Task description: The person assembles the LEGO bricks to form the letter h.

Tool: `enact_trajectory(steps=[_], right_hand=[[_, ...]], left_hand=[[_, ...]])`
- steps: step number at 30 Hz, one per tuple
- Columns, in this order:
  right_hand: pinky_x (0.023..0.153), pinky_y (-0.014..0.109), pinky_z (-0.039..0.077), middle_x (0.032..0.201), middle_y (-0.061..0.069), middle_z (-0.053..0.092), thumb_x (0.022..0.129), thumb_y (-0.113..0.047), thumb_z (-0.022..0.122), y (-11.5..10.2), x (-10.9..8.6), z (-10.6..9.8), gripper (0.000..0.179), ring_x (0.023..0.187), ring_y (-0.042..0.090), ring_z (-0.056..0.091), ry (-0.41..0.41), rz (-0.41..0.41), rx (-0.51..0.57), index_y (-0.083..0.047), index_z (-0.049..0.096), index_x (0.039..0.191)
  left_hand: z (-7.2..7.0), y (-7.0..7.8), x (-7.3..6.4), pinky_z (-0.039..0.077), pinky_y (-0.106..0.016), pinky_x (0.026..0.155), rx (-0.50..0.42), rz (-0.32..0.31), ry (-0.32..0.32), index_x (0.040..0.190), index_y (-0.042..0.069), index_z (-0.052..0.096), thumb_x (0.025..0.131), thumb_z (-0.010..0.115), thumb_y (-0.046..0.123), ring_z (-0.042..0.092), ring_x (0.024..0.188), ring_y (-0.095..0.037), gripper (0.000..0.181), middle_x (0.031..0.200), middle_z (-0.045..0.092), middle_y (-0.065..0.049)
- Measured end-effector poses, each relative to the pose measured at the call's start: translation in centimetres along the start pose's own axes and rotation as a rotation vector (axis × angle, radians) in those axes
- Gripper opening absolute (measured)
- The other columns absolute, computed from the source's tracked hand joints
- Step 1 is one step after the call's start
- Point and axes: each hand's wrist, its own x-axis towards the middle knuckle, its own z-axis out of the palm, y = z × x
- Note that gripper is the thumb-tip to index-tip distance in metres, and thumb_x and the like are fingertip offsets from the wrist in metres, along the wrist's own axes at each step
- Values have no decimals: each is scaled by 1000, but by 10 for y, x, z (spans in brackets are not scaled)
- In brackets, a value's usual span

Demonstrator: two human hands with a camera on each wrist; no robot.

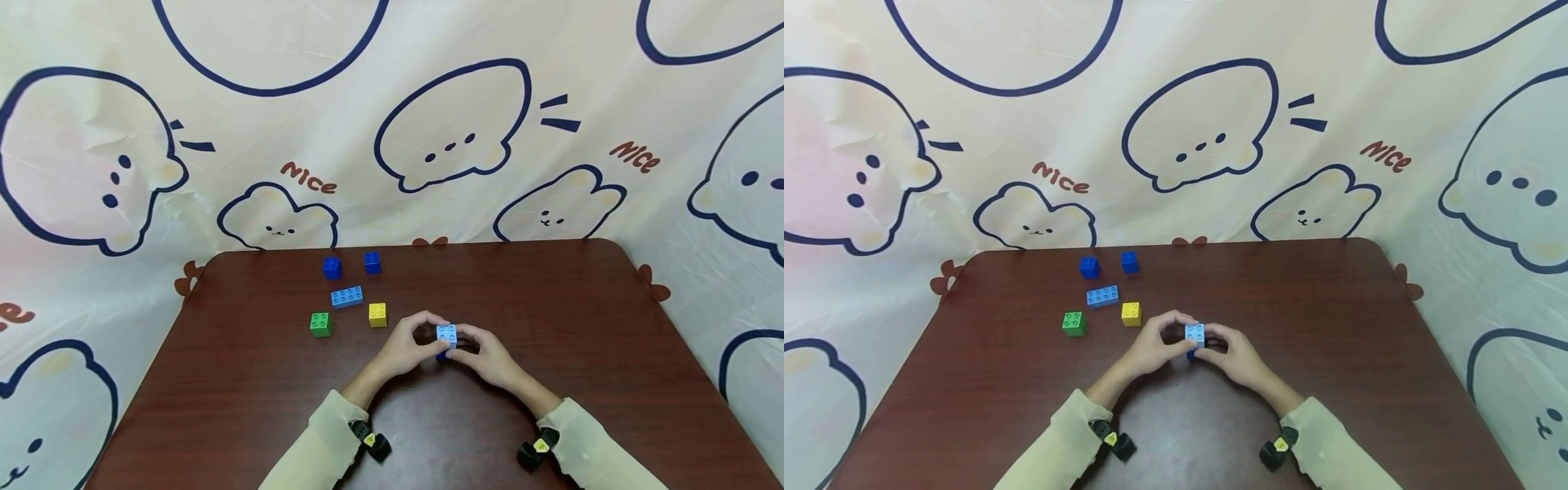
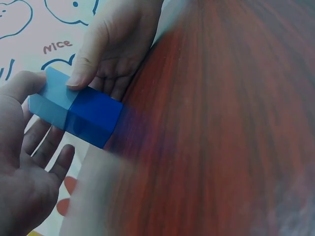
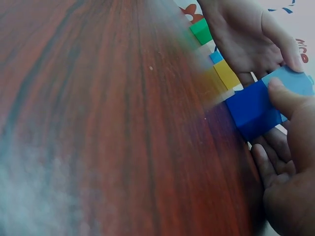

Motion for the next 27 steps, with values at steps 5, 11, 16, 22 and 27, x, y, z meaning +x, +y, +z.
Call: enact_trajectory(steps=[5,11,16,22,27], right_hand=[[95,35,54,119,6,71,92,-16,77,1,0,2,39,110,19,67,15,-11,-12,-4,66,127],[95,38,54,120,10,71,92,-14,76,-1,0,3,41,111,22,67,18,-19,-14,0,64,129],[93,35,55,119,9,71,91,-13,77,-1,1,3,40,109,20,68,31,-28,-23,-1,65,128],[91,32,56,117,9,72,90,-13,78,0,1,4,40,106,19,68,46,-4,-38,-1,66,126],[91,34,55,116,8,72,91,-16,79,-3,0,3,41,106,20,68,37,25,-80,-1,66,127]], left_hand=[[-1,2,-2,56,-35,85,28,-22,0,119,5,69,92,76,7,67,96,-24,28,114,70,-10],[-3,6,-4,55,-29,79,86,-28,-10,123,7,69,93,76,9,66,93,-22,31,113,70,-9],[-6,9,-6,55,-33,83,114,-28,-27,128,9,68,94,75,12,65,100,-26,35,118,69,-6],[-14,13,-12,55,-37,87,133,-27,-42,136,5,63,98,70,14,66,108,-29,39,128,66,-9],[-27,18,-19,55,-39,89,183,-49,0,136,6,63,100,67,17,65,108,-24,37,133,64,-11]])
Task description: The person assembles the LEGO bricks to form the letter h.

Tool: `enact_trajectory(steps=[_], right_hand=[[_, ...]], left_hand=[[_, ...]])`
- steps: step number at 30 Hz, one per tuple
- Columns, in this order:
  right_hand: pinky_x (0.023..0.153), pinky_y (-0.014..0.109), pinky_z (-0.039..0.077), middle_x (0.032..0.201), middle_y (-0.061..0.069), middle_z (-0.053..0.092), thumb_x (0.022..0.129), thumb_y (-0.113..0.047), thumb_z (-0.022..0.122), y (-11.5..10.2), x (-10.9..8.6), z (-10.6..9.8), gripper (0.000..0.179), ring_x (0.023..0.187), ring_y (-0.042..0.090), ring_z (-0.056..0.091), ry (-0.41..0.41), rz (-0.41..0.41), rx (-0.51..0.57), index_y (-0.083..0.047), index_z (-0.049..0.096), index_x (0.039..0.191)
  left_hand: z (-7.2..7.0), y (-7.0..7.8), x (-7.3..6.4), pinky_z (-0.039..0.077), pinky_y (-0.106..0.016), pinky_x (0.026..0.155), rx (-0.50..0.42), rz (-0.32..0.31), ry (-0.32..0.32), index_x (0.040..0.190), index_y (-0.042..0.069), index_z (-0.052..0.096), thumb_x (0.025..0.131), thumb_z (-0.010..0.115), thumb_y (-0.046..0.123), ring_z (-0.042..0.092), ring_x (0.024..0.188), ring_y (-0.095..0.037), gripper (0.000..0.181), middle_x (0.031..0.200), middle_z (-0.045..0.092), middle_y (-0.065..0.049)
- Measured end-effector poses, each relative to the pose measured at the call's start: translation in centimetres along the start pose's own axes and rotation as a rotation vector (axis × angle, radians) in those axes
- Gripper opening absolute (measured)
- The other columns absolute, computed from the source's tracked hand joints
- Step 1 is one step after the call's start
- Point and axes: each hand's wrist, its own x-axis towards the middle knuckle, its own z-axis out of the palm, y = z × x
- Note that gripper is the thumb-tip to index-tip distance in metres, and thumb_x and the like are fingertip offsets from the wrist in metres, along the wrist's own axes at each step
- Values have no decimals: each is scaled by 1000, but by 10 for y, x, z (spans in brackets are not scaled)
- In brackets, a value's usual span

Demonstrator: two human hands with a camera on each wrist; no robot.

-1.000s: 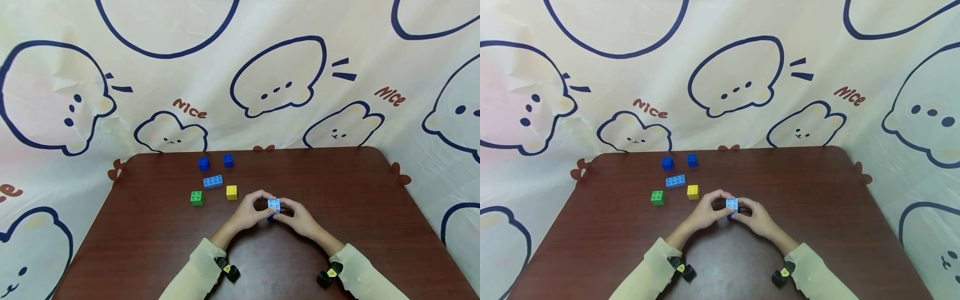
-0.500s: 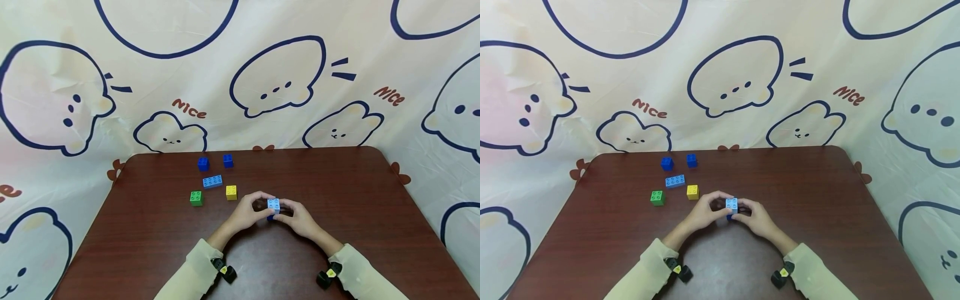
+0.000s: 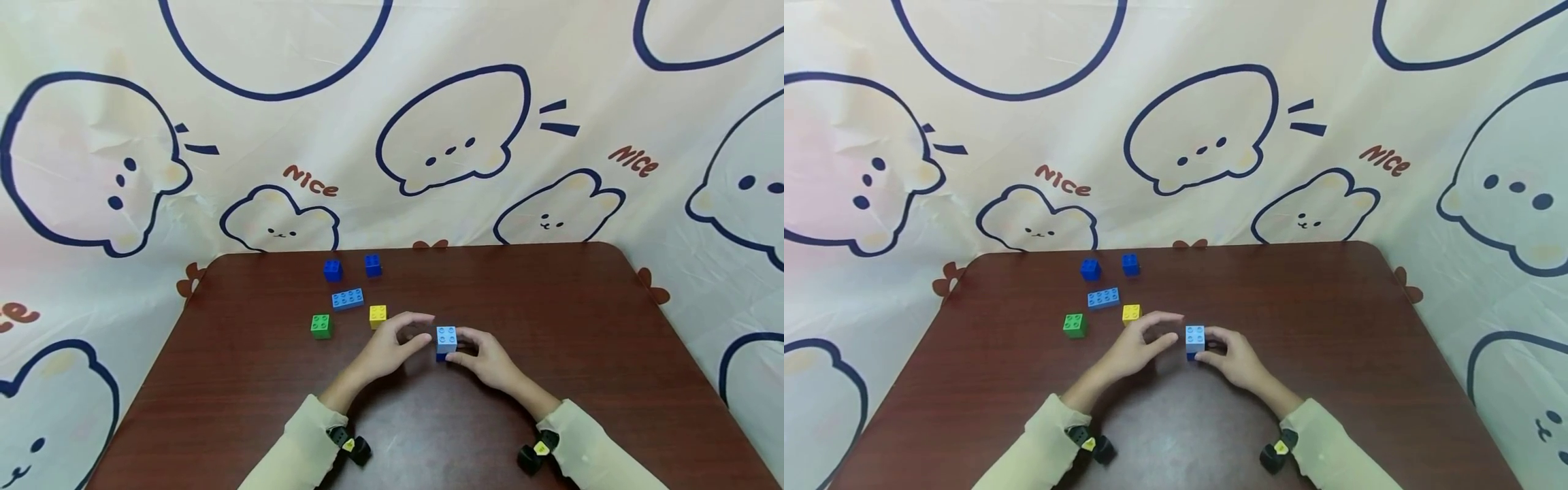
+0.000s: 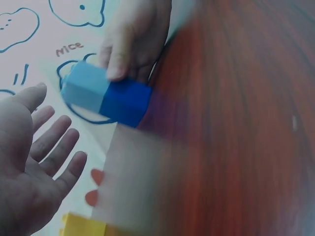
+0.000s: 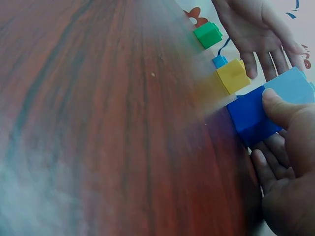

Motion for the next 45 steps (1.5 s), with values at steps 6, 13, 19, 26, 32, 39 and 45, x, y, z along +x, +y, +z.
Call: enact_trajectory(steps=[6,13,19,26,32,39,45], right_hand=[[90,34,55,111,5,72,89,-17,80,-4,-1,-4,39,105,19,68,-12,12,-68,-2,68,123],[90,35,55,112,4,72,89,-19,80,-5,0,-7,41,106,19,68,-36,4,-108,-2,67,124],[91,39,55,114,5,72,90,-19,79,-8,-2,-10,42,108,22,67,-45,16,-131,-2,67,126],[93,42,54,116,6,72,90,-20,79,-8,-6,-17,46,110,25,67,-45,44,-144,-1,65,129],[93,40,54,116,4,72,90,-21,79,-3,-9,-23,45,111,23,67,-42,45,-178,-2,66,128],[93,41,54,117,7,71,89,-17,80,-2,-12,-30,46,111,25,67,-29,45,-191,1,65,129],[94,42,53,119,7,71,90,-17,79,-1,-13,-31,46,113,25,66,-41,42,-190,0,65,130]], left_hand=[[-22,0,-12,55,-42,86,53,-2,58,133,11,66,100,67,19,63,103,-27,33,130,66,-13],[-50,-2,-27,56,-40,85,97,1,143,131,8,66,99,68,15,63,104,-35,33,128,65,-15],[-76,-6,-39,55,-36,86,91,-35,207,133,5,64,100,67,16,63,109,-29,34,125,66,-16],[-104,-13,-48,53,-41,87,148,-77,300,133,2,63,100,65,9,61,114,-31,33,128,65,-19],[-121,2,-62,53,-29,85,178,-112,352,131,-3,63,101,63,7,62,106,-30,31,123,66,-23],[-138,-4,-73,51,-21,88,200,-146,367,133,-6,60,102,62,6,61,112,-36,33,127,65,-24],[-146,-44,-77,52,-26,88,182,-178,325,140,-3,56,100,67,10,60,120,-38,43,136,60,-24]])
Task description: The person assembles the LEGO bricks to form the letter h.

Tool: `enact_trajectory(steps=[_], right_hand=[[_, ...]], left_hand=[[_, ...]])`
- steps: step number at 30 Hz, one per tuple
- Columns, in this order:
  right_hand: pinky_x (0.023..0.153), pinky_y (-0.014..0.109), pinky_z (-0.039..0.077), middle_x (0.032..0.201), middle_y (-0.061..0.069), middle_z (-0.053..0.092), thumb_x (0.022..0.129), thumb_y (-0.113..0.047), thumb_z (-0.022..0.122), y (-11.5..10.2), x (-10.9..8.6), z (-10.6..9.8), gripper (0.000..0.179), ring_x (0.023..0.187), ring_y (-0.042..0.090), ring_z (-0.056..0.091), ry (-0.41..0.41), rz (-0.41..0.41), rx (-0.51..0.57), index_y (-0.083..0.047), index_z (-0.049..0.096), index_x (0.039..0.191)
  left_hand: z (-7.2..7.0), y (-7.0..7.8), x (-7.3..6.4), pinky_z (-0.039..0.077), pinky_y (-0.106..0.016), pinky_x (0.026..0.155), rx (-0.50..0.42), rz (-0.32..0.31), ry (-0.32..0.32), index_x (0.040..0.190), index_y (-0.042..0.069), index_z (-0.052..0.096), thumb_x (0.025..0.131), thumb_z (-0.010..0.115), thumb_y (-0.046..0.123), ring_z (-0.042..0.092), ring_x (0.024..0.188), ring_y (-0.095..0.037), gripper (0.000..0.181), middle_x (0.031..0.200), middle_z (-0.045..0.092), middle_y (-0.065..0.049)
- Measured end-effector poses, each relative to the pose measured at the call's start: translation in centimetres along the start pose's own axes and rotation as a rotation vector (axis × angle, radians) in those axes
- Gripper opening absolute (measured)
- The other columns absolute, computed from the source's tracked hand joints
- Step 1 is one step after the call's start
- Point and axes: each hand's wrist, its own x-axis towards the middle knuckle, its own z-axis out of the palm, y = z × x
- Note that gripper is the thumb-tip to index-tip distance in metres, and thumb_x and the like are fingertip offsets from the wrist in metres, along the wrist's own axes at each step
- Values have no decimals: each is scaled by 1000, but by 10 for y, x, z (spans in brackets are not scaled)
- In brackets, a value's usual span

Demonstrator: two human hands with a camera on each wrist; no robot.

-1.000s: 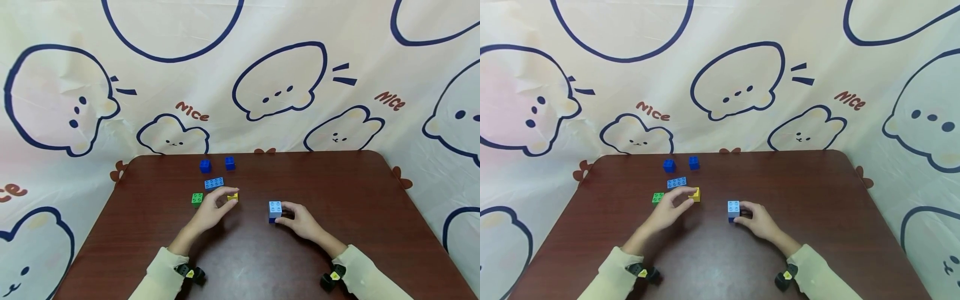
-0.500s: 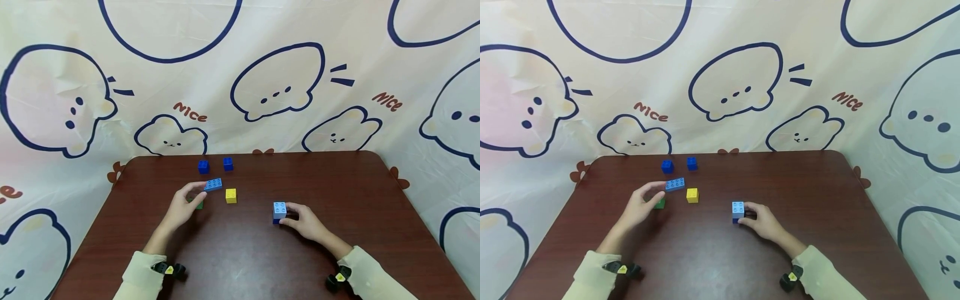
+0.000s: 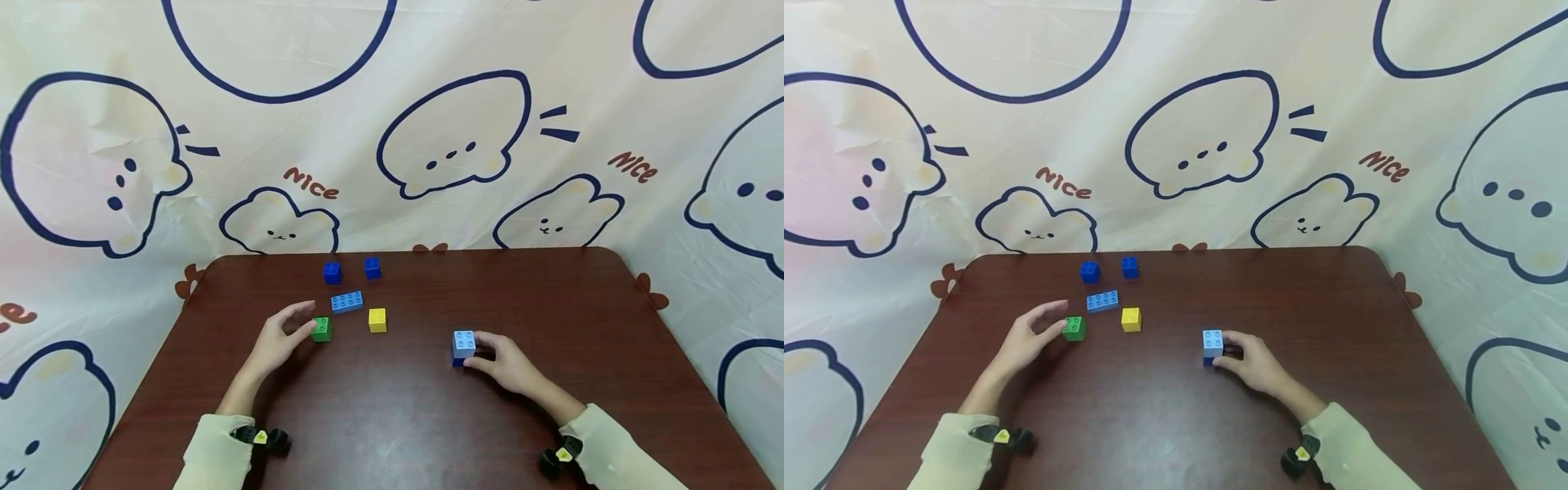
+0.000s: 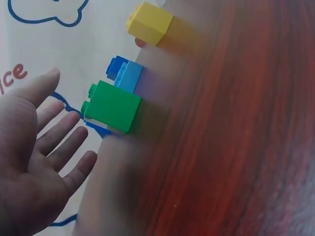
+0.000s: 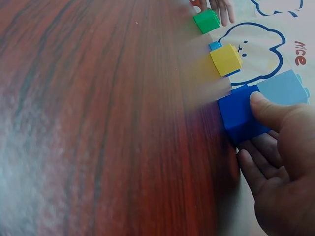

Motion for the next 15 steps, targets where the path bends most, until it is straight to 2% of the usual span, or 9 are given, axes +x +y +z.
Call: enact_trajectory(steps=[5,8,15], right_hand=[[96,42,53,120,7,71,90,-17,79,2,1,1,46,115,25,65,-5,-4,1,0,64,131],[96,43,53,121,8,70,90,-16,79,3,1,1,48,115,25,65,-1,2,-5,1,63,132],[96,44,52,123,10,70,90,-16,79,3,-1,2,50,116,27,65,5,10,-9,2,61,134]], left_hand=[[0,-19,2,52,-29,89,-17,-7,-44,142,0,56,97,71,13,58,124,-34,49,140,59,-20],[2,-24,3,52,-31,90,-30,-14,-60,142,0,56,96,72,12,58,122,-34,50,140,59,-19],[4,-28,2,52,-30,89,8,-58,-65,141,1,58,97,72,12,60,116,-33,48,132,64,-19]])
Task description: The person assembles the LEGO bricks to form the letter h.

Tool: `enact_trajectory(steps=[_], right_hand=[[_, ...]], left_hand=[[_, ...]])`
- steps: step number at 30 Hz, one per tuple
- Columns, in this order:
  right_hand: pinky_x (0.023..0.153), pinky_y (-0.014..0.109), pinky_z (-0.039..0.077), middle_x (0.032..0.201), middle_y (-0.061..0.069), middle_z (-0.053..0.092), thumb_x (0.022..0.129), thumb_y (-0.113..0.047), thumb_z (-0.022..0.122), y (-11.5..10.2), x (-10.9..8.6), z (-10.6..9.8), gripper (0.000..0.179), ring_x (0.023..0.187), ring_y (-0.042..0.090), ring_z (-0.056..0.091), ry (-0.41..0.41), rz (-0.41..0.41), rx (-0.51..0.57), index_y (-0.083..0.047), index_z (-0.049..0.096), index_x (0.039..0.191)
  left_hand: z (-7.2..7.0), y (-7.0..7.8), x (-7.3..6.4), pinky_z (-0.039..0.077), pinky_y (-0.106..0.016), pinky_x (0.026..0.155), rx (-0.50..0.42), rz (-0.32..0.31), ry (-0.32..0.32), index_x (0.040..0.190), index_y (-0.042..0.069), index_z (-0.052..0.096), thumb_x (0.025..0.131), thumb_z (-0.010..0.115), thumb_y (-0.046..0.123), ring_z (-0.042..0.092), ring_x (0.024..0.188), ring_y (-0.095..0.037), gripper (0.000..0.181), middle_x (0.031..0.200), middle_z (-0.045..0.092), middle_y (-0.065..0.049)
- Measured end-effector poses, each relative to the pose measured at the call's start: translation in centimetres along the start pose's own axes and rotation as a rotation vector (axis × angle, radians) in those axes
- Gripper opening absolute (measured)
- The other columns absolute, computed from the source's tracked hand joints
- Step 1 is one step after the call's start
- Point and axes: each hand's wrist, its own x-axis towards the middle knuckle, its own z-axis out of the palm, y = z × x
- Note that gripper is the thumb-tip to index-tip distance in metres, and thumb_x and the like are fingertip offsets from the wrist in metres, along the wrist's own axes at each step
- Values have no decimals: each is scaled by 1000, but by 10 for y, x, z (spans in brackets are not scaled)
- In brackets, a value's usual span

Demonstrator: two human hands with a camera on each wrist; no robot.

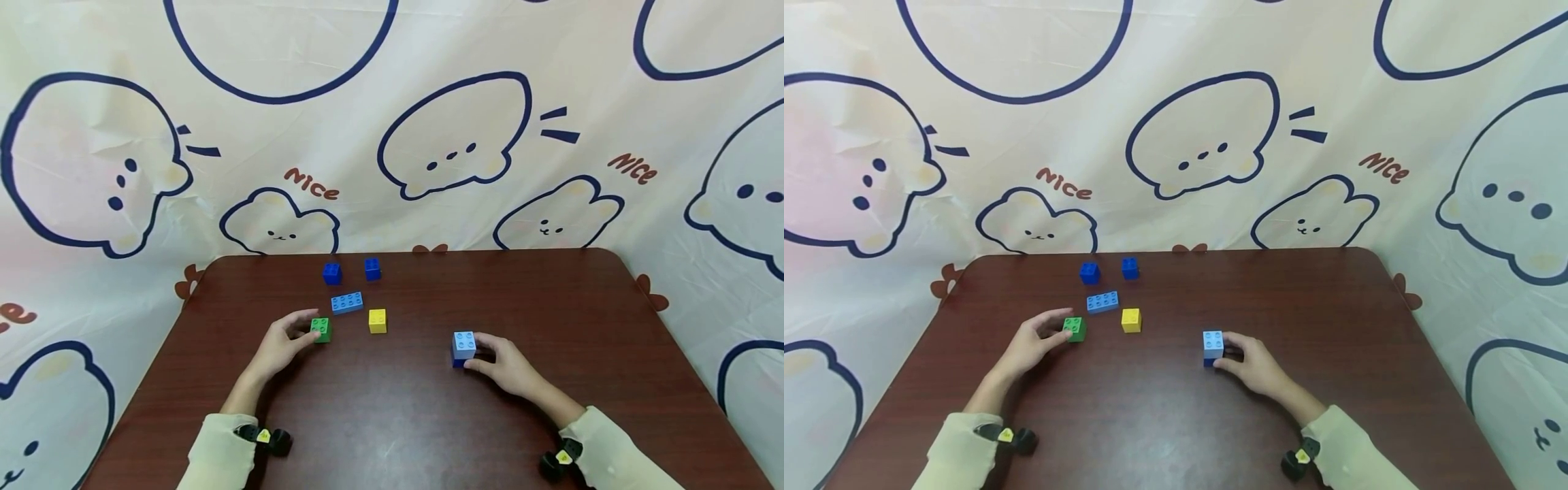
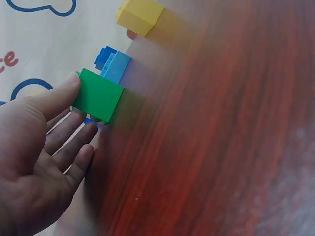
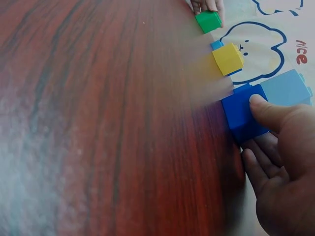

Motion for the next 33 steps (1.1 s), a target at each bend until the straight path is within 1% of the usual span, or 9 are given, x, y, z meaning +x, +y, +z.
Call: enact_trajectory(steps=[7,13,16,19,22,26,29,31,33], right_hand=[[95,43,53,122,8,69,91,-17,78,3,-2,3,49,115,26,65,14,-14,-11,-1,61,134],[96,42,53,124,8,68,90,-17,80,3,-5,6,52,115,25,65,37,6,-10,-3,59,136],[97,41,53,125,8,67,89,-14,81,3,-6,6,55,116,26,65,42,-2,22,-4,57,137],[98,41,52,129,13,64,88,-10,81,2,-7,6,61,118,29,64,40,-31,72,-4,52,142],[99,42,52,138,18,57,87,-8,81,0,-9,5,71,120,33,62,41,-54,107,-5,45,148],[101,45,50,149,22,46,87,-8,82,-3,-12,0,80,130,37,55,70,-87,95,-3,37,153],[104,48,46,155,23,40,86,-7,83,-8,-14,-7,85,137,39,46,102,-89,72,-1,33,155],[106,51,44,156,23,38,86,-9,83,-13,-15,-12,87,138,40,45,122,-80,45,-3,31,156],[107,54,42,157,22,36,86,-11,83,-21,-15,-17,89,138,42,44,142,-73,14,-6,29,157]], left_hand=[[1,-1,-2,52,-26,87,10,-55,-2,138,5,62,96,72,14,63,109,-30,44,129,65,-18],[2,-3,-3,52,-26,87,3,-59,4,136,7,64,96,72,13,63,108,-28,42,126,67,-16],[3,-4,-3,52,-24,85,-2,-59,10,136,7,64,96,72,13,63,106,-27,41,124,68,-16],[4,-5,-3,52,-24,84,-10,-60,15,136,6,64,96,72,13,63,105,-27,41,124,68,-16],[4,-5,-3,51,-24,85,-17,-59,18,136,6,64,96,72,14,62,107,-27,42,126,67,-16],[5,-4,-3,50,-23,86,-24,-56,22,138,5,63,97,72,15,61,109,-27,43,127,67,-16],[3,13,-7,51,-25,86,-20,-61,16,137,0,62,97,70,10,61,110,-31,42,127,66,-20],[2,24,-10,51,-26,86,-15,-60,11,136,-2,61,97,69,7,61,110,-33,41,126,66,-22],[1,26,-10,52,-29,86,-8,-60,7,136,-4,61,98,68,5,61,109,-34,40,126,66,-23]])
